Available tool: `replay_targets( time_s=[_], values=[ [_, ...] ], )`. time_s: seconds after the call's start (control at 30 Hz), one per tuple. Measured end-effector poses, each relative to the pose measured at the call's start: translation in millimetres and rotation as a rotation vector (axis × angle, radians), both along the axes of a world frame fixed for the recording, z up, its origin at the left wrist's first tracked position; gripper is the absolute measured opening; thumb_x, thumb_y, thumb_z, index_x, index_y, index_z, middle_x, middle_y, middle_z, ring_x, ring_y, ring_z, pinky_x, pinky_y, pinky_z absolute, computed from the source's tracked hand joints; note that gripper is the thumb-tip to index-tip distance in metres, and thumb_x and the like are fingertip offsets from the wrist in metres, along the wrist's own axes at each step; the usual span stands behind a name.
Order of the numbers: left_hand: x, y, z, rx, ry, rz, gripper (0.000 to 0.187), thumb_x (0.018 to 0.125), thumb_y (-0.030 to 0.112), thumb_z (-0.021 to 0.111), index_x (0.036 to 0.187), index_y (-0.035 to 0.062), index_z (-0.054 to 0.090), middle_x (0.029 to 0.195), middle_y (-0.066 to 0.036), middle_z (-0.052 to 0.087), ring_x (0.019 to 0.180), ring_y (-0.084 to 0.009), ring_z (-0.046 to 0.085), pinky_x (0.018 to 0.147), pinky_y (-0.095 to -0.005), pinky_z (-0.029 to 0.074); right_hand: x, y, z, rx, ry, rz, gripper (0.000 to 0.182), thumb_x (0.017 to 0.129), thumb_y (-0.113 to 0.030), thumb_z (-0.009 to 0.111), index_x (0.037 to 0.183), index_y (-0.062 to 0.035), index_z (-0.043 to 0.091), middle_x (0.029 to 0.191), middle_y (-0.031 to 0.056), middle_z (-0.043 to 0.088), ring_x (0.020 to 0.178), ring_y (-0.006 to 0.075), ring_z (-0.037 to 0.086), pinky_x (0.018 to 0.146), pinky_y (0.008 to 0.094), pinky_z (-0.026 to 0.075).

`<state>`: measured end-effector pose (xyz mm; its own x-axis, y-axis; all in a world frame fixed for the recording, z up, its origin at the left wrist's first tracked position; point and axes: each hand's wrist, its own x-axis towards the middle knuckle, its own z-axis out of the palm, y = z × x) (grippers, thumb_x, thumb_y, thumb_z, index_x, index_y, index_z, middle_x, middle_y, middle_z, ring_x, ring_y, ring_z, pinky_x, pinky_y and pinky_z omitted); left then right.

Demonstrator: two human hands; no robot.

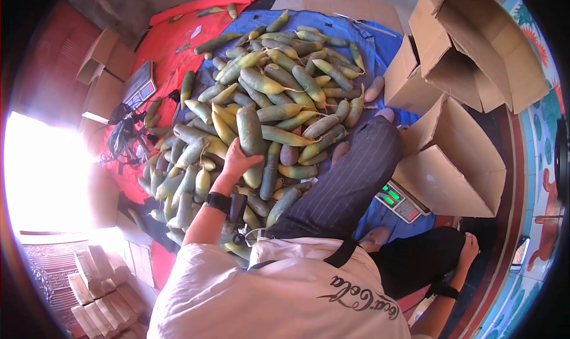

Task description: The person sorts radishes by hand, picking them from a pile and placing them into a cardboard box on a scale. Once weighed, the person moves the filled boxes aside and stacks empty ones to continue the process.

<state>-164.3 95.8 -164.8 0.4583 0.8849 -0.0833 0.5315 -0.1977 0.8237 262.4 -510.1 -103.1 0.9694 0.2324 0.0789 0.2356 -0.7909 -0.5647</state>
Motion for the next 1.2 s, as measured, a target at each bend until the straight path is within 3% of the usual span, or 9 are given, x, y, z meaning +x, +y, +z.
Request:
replay_targets(
  time_s=[0.2,0.33,0.47,0.63,0.77,0.87,1.0,1.13,1.2],
  values=[
    [47.8,-25.4,95.0,-0.233,-0.453,-0.031,0.050,0.069,0.014,0.077,0.109,-0.0027,0.053,0.102,-0.009,0.062,0.094,-0.0158,0.059,0.085,-0.0307,0.046,-37.9,68.2,36.5,-0.066,-0.055,0.117,0.025,0.089,-0.017,0.054,0.100,0.0041,0.063,0.093,0.0139,0.067,0.088,0.0202,0.062,0.082,0.0298,0.046],
    [74.1,-42.4,149.4,-0.170,-0.750,-0.060,0.041,0.073,0.009,0.073,0.109,-0.0017,0.055,0.101,-0.007,0.063,0.092,-0.0150,0.060,0.084,-0.0292,0.047,-81.9,144.5,84.3,0.222,0.025,0.215,0.029,0.088,-0.010,0.055,0.114,0.0026,0.057,0.108,0.0140,0.063,0.099,0.0233,0.060,0.090,0.0328,0.044],
    [104.2,-75.0,175.2,-0.563,-1.114,-0.216,0.050,0.075,0.016,0.076,0.115,0.0005,0.052,0.109,-0.006,0.061,0.102,-0.0162,0.057,0.092,-0.0326,0.043,-131.5,212.0,137.7,0.321,-0.044,0.531,0.044,0.083,-0.012,0.062,0.124,0.0003,0.051,0.122,0.0153,0.055,0.111,0.0261,0.054,0.097,0.0356,0.039],
    [130.5,-129.3,198.5,-0.851,-1.048,-0.482,0.063,0.076,0.021,0.074,0.125,-0.0017,0.042,0.119,-0.011,0.055,0.112,-0.0211,0.052,0.099,-0.0364,0.039,-173.3,258.5,154.2,0.148,-0.232,0.827,0.071,0.066,-0.019,0.075,0.128,-0.0018,0.047,0.126,0.0175,0.051,0.114,0.0354,0.050,0.097,0.0424,0.039],
    [149.0,-157.4,194.9,-0.994,-0.994,-0.563,0.071,0.074,0.015,0.076,0.131,0.0030,0.036,0.121,-0.008,0.050,0.115,-0.0195,0.048,0.100,-0.0349,0.038,-185.7,259.0,135.6,0.191,-0.088,0.704,0.079,0.058,-0.013,0.080,0.128,-0.0016,0.045,0.118,0.0186,0.055,0.102,0.0355,0.056,0.089,0.0415,0.045],
    [162.1,-164.0,186.3,-0.975,-0.944,-0.656,0.071,0.077,0.019,0.075,0.132,0.0018,0.033,0.123,-0.010,0.049,0.117,-0.0198,0.046,0.100,-0.0354,0.037,-178.6,238.8,117.3,0.306,-0.102,0.669,0.077,0.058,-0.011,0.079,0.127,-0.0004,0.045,0.114,0.0192,0.057,0.097,0.0327,0.060,0.086,0.0389,0.046],
    [180.4,-166.9,183.1,-0.950,-0.893,-0.816,0.066,0.083,0.028,0.069,0.130,-0.0012,0.034,0.122,-0.012,0.050,0.116,-0.0205,0.047,0.099,-0.0357,0.039,-166.7,213.9,127.5,0.463,0.190,0.519,0.072,0.060,-0.004,0.072,0.126,0.0021,0.044,0.111,0.0105,0.058,0.098,0.0184,0.057,0.089,0.0313,0.044],
    [208.4,-165.1,163.0,-0.747,-0.701,-0.954,0.054,0.083,0.027,0.069,0.123,0.0001,0.043,0.110,-0.014,0.056,0.105,-0.0206,0.054,0.092,-0.0331,0.044,-144.6,193.3,150.8,0.577,0.273,0.344,0.070,0.062,-0.007,0.069,0.126,0.0046,0.045,0.110,0.0069,0.056,0.099,0.0151,0.054,0.090,0.0288,0.042],
    [224.0,-160.9,157.8,-0.351,-0.535,-0.893,0.047,0.085,0.016,0.065,0.125,0.0028,0.044,0.115,-0.011,0.054,0.109,-0.0198,0.052,0.094,-0.0345,0.042,-127.2,176.9,160.6,0.502,0.212,0.274,0.070,0.062,-0.007,0.068,0.126,0.0055,0.045,0.111,0.0081,0.056,0.102,0.0161,0.054,0.092,0.0291,0.041]
  ],
)
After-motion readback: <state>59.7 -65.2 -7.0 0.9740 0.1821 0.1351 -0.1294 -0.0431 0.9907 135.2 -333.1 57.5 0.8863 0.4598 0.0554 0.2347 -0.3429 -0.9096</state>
